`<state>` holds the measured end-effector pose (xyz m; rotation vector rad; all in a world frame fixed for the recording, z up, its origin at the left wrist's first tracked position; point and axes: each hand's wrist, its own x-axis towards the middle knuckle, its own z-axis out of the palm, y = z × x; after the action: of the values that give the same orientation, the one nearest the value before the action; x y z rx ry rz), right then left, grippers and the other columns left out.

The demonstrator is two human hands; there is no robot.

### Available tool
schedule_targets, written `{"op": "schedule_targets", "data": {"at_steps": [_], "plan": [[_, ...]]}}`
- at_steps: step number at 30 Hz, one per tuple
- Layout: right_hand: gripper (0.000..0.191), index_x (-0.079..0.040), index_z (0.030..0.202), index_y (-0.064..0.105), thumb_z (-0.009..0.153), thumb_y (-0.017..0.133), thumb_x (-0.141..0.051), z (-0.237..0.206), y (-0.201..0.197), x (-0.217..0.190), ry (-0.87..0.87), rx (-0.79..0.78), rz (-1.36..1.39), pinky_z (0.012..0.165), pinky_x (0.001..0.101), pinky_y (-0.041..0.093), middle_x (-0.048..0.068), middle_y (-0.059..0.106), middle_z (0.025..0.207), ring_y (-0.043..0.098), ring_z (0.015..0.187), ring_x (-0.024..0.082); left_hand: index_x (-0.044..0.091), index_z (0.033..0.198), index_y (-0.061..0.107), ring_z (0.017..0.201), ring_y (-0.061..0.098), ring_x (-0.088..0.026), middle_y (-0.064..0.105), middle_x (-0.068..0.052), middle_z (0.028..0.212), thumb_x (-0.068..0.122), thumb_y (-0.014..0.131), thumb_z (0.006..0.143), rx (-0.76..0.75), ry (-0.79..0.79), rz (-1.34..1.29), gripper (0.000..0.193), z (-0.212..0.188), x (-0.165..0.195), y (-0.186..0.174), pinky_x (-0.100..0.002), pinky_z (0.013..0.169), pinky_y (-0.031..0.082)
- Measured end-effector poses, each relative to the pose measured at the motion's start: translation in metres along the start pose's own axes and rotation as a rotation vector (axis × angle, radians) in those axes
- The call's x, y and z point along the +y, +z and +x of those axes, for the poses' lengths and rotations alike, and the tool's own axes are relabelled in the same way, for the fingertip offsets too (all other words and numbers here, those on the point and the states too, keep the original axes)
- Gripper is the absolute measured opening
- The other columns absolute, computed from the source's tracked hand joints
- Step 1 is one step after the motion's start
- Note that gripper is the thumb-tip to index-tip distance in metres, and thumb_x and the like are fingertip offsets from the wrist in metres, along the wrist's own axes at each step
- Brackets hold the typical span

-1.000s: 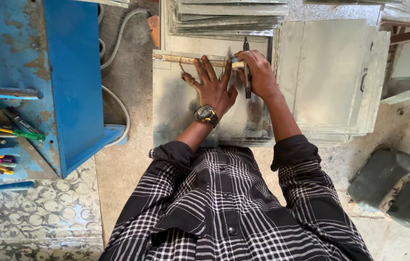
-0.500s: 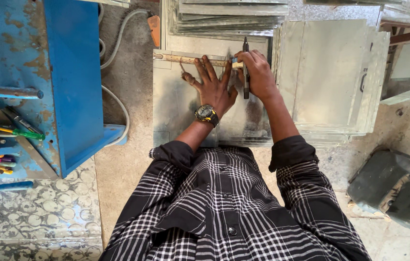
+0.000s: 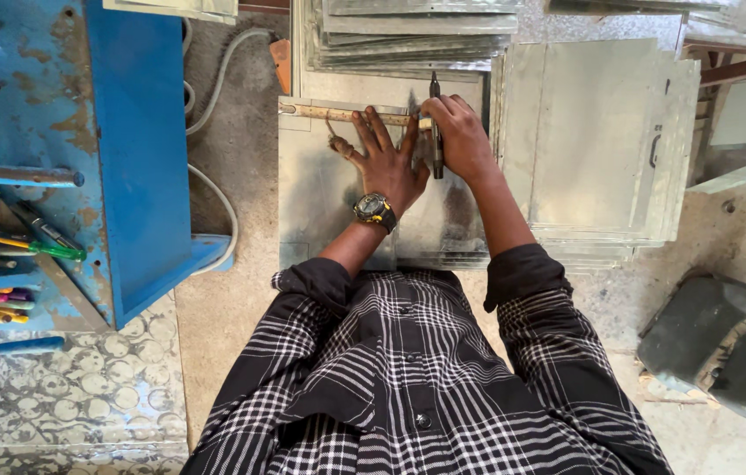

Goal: The person measures and marks lines on a stack of rectangular metal sheets using a ruler and a marker. They repeatedly pick up a sheet, align the ruler, draw a line, and place the sheet back into the stack.

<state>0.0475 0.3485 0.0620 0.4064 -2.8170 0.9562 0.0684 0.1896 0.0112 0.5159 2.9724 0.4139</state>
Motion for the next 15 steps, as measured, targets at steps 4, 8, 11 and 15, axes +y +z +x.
{"op": "schedule_targets", "data": {"at_steps": [4, 8, 11, 15], "plan": [[0.032, -0.001, 0.112, 0.061, 0.082, 0.056, 0.011, 0.000, 0.003, 0.001, 0.000, 0.003, -0.011, 0.091, 0.0487, 0.049, 0.018, 0.067, 0.106, 0.061, 0.105, 0.041, 0.029, 0.158, 0.039, 0.149, 0.004, -0.063, 0.012, -0.041, 0.162, 0.047, 0.067, 0.082, 0.037, 0.007, 0.000, 0.083, -0.001, -0.002, 0.002, -0.092, 0.103, 0.006], [0.033, -0.002, 0.112, 0.061, 0.082, 0.055, 0.012, 0.000, 0.005, 0.001, 0.018, 0.040, 0.026, 0.091, 0.0476, 0.050, 0.016, 0.068, 0.107, 0.062, 0.106, 0.041, 0.029, 0.158, 0.039, 0.150, 0.004, -0.063, 0.011, -0.041, 0.162, 0.046, 0.067, 0.084, 0.053, 0.017, -0.007, 0.081, -0.001, -0.004, 0.002, -0.092, 0.103, 0.005], [0.028, -0.001, 0.110, 0.060, 0.083, 0.065, 0.005, -0.004, 0.002, -0.001, -0.010, 0.093, 0.138, 0.089, 0.0476, 0.050, 0.018, 0.066, 0.105, 0.061, 0.103, 0.041, 0.034, 0.157, 0.040, 0.151, 0.002, -0.059, 0.008, -0.037, 0.164, 0.048, 0.067, 0.085, 0.021, -0.014, -0.006, 0.078, -0.002, -0.003, -0.002, -0.093, 0.103, 0.004], [0.026, 0.000, 0.107, 0.057, 0.089, 0.075, -0.005, -0.030, -0.005, -0.010, -0.075, 0.163, 0.274, 0.090, 0.0454, 0.050, 0.020, 0.069, 0.112, 0.062, 0.102, 0.040, 0.040, 0.158, 0.040, 0.155, -0.002, -0.052, 0.001, -0.030, 0.167, 0.051, 0.065, 0.091, 0.138, -0.001, 0.039, 0.073, -0.030, 0.000, -0.012, -0.092, 0.103, 0.003]]}}
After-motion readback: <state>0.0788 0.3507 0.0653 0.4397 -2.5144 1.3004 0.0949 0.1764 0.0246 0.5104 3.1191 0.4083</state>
